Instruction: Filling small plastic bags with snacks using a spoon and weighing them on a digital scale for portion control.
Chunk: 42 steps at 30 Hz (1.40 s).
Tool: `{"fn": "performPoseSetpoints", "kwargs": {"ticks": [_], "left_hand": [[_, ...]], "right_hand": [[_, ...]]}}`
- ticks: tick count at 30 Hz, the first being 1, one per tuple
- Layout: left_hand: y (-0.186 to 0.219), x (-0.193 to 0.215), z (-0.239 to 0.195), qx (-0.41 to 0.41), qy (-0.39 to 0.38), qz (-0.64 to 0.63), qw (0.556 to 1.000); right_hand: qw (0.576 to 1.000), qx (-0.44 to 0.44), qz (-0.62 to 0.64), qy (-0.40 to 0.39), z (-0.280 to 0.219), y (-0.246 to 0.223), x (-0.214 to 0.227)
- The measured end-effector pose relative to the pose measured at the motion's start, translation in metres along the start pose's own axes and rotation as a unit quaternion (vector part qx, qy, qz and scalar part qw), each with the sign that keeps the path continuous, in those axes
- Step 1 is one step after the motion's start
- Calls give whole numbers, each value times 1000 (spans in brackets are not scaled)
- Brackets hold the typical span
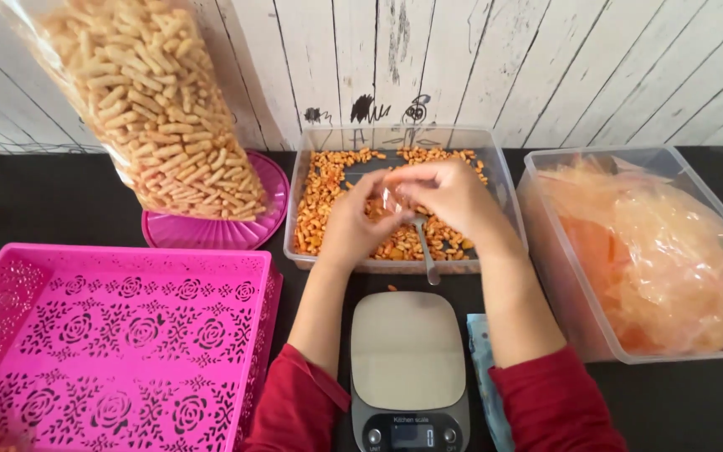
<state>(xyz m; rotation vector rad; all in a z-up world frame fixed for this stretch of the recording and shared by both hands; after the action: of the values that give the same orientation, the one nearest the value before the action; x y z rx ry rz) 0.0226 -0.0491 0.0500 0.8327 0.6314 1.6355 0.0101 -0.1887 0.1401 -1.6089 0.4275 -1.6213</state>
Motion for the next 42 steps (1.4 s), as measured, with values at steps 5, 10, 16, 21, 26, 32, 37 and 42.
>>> {"fn": "performPoseSetpoints", "kwargs": {"ticks": [5, 10, 16, 21, 26, 32, 37, 42], "left_hand": [[-16, 13, 1, 9, 47, -56, 997], [-16, 15, 3, 17, 82, -58, 995], [-27, 12, -3, 21, 89, 60, 994], [-27, 10, -4, 11, 78, 78, 994], [-28, 9, -3, 19, 90, 111, 990], [-29, 10, -5, 52, 84, 115, 988], [-34, 7, -5, 69, 76, 87, 991], [-22, 8, -2, 73, 64, 65, 993]], "right_hand": [[997, -3, -60, -40, -1, 17, 19], [926, -30, -261, -270, 25, 93, -33], [967, 16, -207, -147, 34, 96, -26], [988, -34, -127, 74, 20, 71, 23], [964, -3, 84, 254, 29, 85, 40], [959, 72, 117, 249, 12, 42, 33], [979, 100, 90, 150, 18, 35, 6], [979, 80, 163, 96, 29, 43, -13]]}}
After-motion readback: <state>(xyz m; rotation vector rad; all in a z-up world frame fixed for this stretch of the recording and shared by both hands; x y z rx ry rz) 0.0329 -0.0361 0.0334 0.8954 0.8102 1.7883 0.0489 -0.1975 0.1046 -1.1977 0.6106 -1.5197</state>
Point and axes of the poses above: each hand's wrist, its own z-axis towards the middle knuckle, its own x-axis out of the back of the hand, y = z × x, the point moved 5 cm from there along z, towards the middle knuckle, and after that the axes turned 13 degrees about -z, right-handed, at the moved point
